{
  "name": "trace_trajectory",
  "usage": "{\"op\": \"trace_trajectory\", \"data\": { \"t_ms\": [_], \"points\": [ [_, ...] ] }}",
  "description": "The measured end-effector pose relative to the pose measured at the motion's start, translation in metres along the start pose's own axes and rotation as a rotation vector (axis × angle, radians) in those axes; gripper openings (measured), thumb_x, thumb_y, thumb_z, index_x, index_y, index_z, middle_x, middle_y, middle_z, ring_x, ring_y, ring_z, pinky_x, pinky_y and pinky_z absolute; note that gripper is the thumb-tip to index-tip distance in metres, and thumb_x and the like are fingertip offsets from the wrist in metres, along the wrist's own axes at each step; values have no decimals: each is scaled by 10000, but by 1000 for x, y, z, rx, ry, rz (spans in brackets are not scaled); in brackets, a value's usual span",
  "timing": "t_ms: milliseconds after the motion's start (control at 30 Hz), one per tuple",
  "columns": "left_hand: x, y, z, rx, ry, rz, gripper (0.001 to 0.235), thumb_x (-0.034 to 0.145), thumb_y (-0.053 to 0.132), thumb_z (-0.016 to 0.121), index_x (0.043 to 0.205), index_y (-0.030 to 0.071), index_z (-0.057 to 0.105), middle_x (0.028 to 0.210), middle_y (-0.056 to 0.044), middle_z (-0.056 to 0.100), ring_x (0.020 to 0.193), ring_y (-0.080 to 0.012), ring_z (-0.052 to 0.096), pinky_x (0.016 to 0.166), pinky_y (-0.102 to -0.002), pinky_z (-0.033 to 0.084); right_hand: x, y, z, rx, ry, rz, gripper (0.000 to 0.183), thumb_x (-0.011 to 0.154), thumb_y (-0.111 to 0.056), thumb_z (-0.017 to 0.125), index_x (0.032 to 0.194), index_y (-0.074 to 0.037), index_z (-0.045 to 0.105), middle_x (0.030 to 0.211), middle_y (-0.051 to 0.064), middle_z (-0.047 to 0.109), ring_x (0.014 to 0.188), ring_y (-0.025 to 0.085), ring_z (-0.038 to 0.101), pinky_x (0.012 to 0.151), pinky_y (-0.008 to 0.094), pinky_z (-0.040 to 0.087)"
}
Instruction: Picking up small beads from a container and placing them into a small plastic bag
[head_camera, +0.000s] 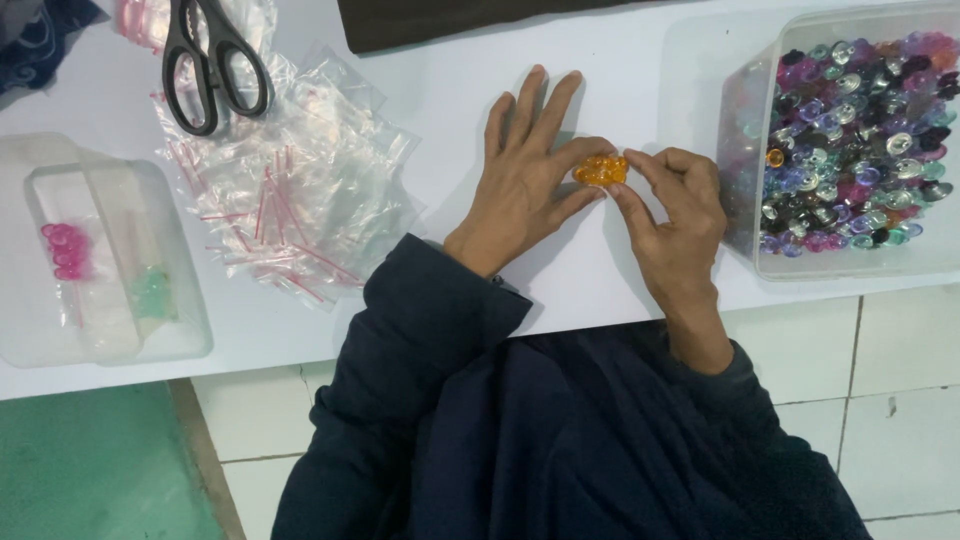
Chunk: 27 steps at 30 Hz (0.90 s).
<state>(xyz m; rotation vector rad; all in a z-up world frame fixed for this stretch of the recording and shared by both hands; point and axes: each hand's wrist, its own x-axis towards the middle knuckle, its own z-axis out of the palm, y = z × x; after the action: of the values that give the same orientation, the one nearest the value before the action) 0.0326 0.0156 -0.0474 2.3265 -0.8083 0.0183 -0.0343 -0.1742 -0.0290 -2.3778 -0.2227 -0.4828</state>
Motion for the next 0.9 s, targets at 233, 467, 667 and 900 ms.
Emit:
{"op": "trace_trajectory", "data": {
  "t_ms": [233,467,667,900],
  "points": [
    [-1,0,1,10,38,13,299,1032,401,786,1278,255,702,1643,-149,248,1557,-446,138,1261,-684,195,0,1,0,-13,-14,9,299,1028,-67,814,1291,41,723,1146,170,573,1081,308,560,932,397,525],
    [-2,0,1,29,28,16,311,1046,418,761,1310,267,695,1649,-146,234,1559,-432,122,1262,-690,193,0,1,-1,-29,-18,-5,304,1030,-80,812,1292,44,721,1135,173,572,1064,317,557,930,410,506],
    [-2,1,0,13,30,15,298,1051,410,760,1307,269,703,1654,-134,227,1565,-429,121,1271,-681,185,-2,3,0,-16,-3,-9,310,1036,-90,806,1306,32,714,1139,172,563,1079,314,556,910,400,542],
    [-2,2,3,24,28,16,308,1031,424,768,1296,276,714,1633,-152,256,1545,-454,136,1243,-691,202,-1,-1,-3,-12,-10,-13,316,1033,-84,811,1307,37,710,1129,160,566,1062,312,555,930,408,514]
  ]
}}
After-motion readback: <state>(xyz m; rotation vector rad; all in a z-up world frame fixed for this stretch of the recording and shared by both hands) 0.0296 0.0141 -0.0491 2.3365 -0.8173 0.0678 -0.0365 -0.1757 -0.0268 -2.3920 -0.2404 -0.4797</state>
